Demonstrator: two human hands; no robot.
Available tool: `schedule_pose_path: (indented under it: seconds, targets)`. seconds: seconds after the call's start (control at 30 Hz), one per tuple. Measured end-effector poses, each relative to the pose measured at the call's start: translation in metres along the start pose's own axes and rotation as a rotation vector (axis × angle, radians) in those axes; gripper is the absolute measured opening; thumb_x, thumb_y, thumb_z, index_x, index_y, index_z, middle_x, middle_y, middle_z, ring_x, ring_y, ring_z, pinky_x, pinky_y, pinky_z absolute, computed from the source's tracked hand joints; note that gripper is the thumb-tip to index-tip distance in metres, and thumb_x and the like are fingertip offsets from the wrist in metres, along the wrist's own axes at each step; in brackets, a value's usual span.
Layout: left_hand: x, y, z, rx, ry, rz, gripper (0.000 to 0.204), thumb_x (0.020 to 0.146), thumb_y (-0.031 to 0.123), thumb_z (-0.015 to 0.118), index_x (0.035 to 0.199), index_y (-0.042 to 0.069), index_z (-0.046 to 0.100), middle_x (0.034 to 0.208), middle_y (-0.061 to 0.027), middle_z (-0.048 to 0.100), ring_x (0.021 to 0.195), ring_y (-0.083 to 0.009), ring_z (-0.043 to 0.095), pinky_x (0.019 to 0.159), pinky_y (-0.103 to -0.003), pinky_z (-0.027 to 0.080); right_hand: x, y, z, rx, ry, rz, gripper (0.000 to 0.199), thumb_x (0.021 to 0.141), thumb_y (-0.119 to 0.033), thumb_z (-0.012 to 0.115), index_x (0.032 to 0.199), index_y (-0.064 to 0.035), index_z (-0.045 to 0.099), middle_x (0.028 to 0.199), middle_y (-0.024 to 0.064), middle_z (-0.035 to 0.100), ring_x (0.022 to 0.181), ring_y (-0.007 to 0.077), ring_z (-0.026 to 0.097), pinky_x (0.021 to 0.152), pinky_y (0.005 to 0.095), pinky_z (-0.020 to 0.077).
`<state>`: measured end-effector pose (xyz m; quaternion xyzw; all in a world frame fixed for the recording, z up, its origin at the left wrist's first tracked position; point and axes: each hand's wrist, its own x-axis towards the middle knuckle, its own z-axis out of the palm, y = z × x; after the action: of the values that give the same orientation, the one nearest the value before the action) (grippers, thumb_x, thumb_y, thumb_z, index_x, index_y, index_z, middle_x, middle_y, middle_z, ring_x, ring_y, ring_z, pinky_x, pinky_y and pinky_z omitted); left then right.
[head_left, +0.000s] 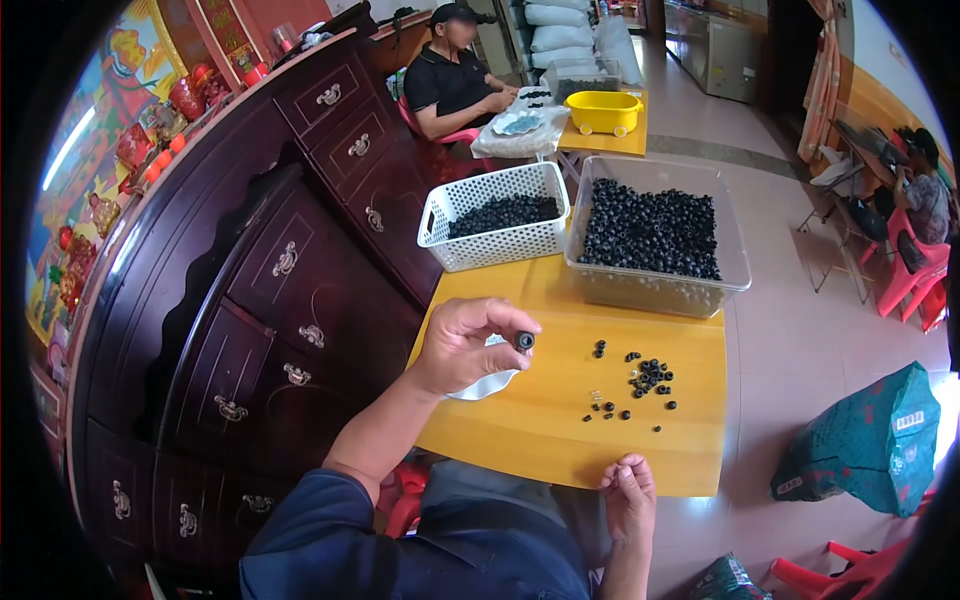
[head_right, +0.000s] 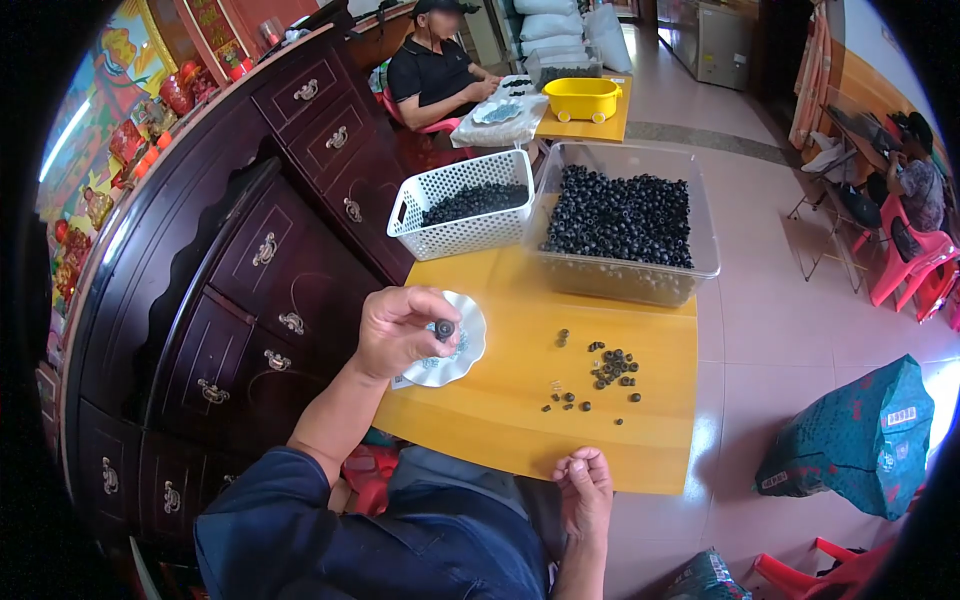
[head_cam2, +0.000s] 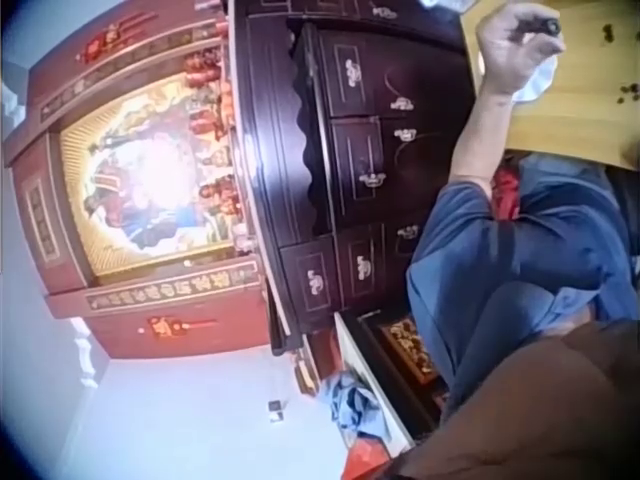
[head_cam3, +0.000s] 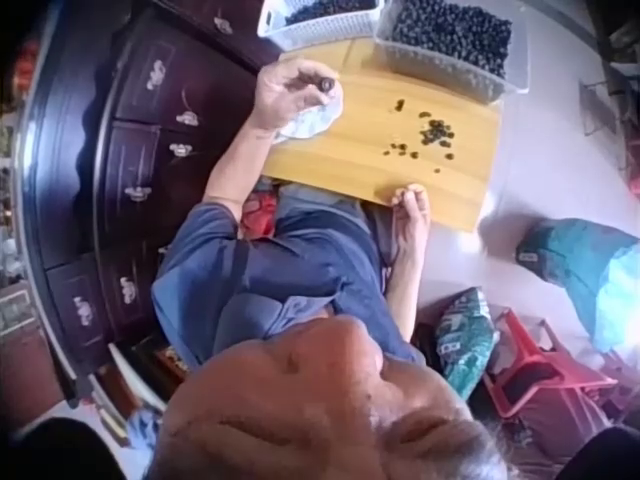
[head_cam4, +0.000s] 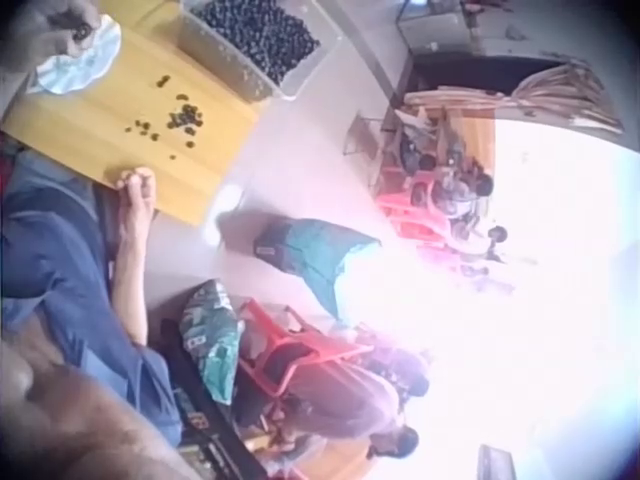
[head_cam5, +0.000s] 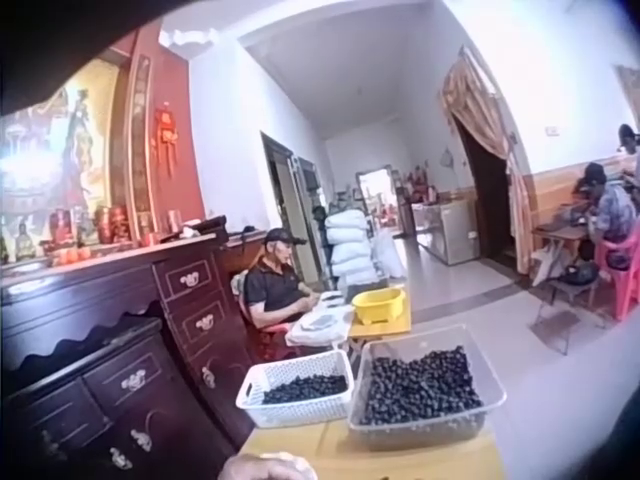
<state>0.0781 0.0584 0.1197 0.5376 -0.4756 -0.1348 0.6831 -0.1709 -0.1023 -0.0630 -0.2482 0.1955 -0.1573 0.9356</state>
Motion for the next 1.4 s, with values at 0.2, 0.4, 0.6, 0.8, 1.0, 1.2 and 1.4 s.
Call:
schedule_pose_path:
  seconds: [0.2,0.4,0.6,0.8,1.0,1.2,1.4]
  targets:
    - [0.005,0.018,0.007,0.235,-0.091,0.134,0.025,0.081,0.003,0.083,0.103,-0.003,0.072,0.084,-0.0072,0.071,0.076,-0.0127,0.068,0.069,-0.026,0.053,-0.002,0.0,0.001,0.005,0.004,0.002,0.015,0.096,-0.013,0.07,0.106,-0.0084,0.06,0.09,0.0069,0.068,0.078,0.0157,0.065,0.075,0.028,0.0546]
    - [0.007,0.035,0.017,0.429,-0.167,0.198,0.021,0.082,0.008,0.082,0.091,-0.006,0.07,0.078,-0.0118,0.071,0.071,-0.0174,0.069,0.066,-0.028,0.054,-0.001,0.001,0.0,-0.016,-0.008,0.0,0.011,0.098,-0.013,0.067,0.106,-0.0106,0.06,0.089,0.0052,0.067,0.078,0.0153,0.064,0.073,0.0286,0.0536]
    - [0.005,0.038,0.028,0.321,-0.112,0.217,0.017,0.085,0.007,0.08,0.088,-0.005,0.069,0.075,-0.0119,0.072,0.067,-0.018,0.07,0.064,-0.029,0.057,0.0,0.002,-0.001,-0.029,0.008,-0.008,0.01,0.098,-0.014,0.066,0.106,-0.0103,0.06,0.088,0.0049,0.066,0.077,0.0152,0.064,0.072,0.0287,0.0534]
    - [0.002,0.042,0.035,0.284,-0.145,0.265,0.021,0.086,0.011,0.08,0.089,-0.006,0.068,0.075,-0.0126,0.072,0.065,-0.0188,0.071,0.062,-0.028,0.057,0.001,0.003,-0.001,-0.007,0.012,-0.014,0.009,0.099,-0.014,0.065,0.105,-0.0102,0.059,0.087,0.0049,0.066,0.076,0.015,0.064,0.071,0.0291,0.0533]
    - [0.001,0.048,0.038,0.369,-0.213,0.317,0.024,0.087,0.015,0.08,0.09,-0.006,0.069,0.073,-0.0131,0.071,0.063,-0.0192,0.071,0.06,-0.028,0.057,0.001,0.003,0.0,-0.001,0.026,-0.019,0.009,0.099,-0.013,0.065,0.105,-0.0101,0.058,0.086,0.0048,0.065,0.075,0.0155,0.064,0.071,0.0296,0.0536]
    - [0.004,0.032,0.035,0.48,-0.242,0.083,0.022,0.083,0.004,0.079,0.104,0.0,0.071,0.08,-0.006,0.073,0.072,-0.0135,0.071,0.068,-0.026,0.055,0.002,0.004,-0.001,0.009,0.034,-0.022,0.009,0.099,-0.014,0.065,0.104,-0.0101,0.058,0.083,0.0044,0.065,0.075,0.0157,0.064,0.07,0.03,0.0538]
    - [0.003,-0.044,-0.019,0.542,-0.063,-0.468,0.022,0.087,0.005,0.073,0.108,0.001,0.071,0.086,-0.0041,0.072,0.075,-0.0099,0.066,0.069,-0.026,0.054,0.0,0.003,-0.002,0.006,0.023,-0.027,0.009,0.098,-0.014,0.065,0.103,-0.0103,0.059,0.084,0.0043,0.066,0.074,0.0155,0.064,0.071,0.03,0.0535]
